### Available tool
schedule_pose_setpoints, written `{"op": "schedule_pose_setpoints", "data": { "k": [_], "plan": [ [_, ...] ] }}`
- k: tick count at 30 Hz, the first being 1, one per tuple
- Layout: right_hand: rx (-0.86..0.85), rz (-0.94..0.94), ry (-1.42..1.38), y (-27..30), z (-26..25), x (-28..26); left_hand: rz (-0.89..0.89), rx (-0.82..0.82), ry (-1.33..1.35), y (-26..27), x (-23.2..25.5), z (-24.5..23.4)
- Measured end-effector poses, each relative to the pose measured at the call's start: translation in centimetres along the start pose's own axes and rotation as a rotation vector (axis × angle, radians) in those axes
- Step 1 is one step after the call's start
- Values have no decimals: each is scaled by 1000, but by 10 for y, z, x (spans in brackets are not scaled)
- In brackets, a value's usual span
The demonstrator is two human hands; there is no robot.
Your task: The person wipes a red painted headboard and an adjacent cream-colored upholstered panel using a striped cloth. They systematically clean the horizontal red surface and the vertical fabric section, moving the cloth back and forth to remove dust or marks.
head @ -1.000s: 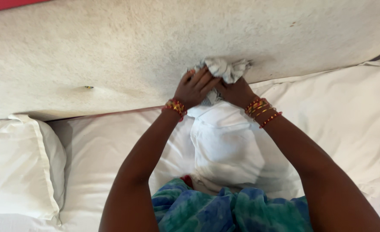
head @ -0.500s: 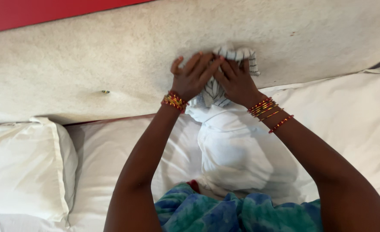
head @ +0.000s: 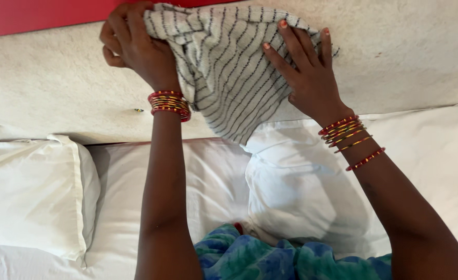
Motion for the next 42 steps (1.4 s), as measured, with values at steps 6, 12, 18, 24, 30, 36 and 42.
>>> {"op": "schedule_pose_setpoints", "data": {
  "k": [6, 12, 18, 24, 30, 36, 42],
  "plan": [
    [74, 96, 150, -12, -12, 23, -57, 17, 57, -5, 44, 1],
    [114, 299, 200, -1, -42, 82, 55, -56, 248, 7, 114, 18],
    [184, 416, 227, 21, -63, 134, 119, -55, 324, 11, 176, 31],
    [188, 537, 257, 37, -68, 165, 155, -144, 464, 1, 221, 29],
    [232, 622, 182, 53, -71, 193, 282, -145, 618, -13, 245, 28],
    [265, 691, 99, 54, -83, 189, 333, -136, 792, -3, 270, 32],
    [105, 673, -71, 34, -86, 163, 397, -84, 812, 12, 287, 26]
  ]
}}
Point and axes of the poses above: each hand's wrist, its own y-axis away from the middle knuckle, its own z-axis out of the palm, x = y × z, the point moved 4 cm from there along -y, towards the middle knuckle, and after that the axes turned 15 degrees about z, right-handed, at the moved point
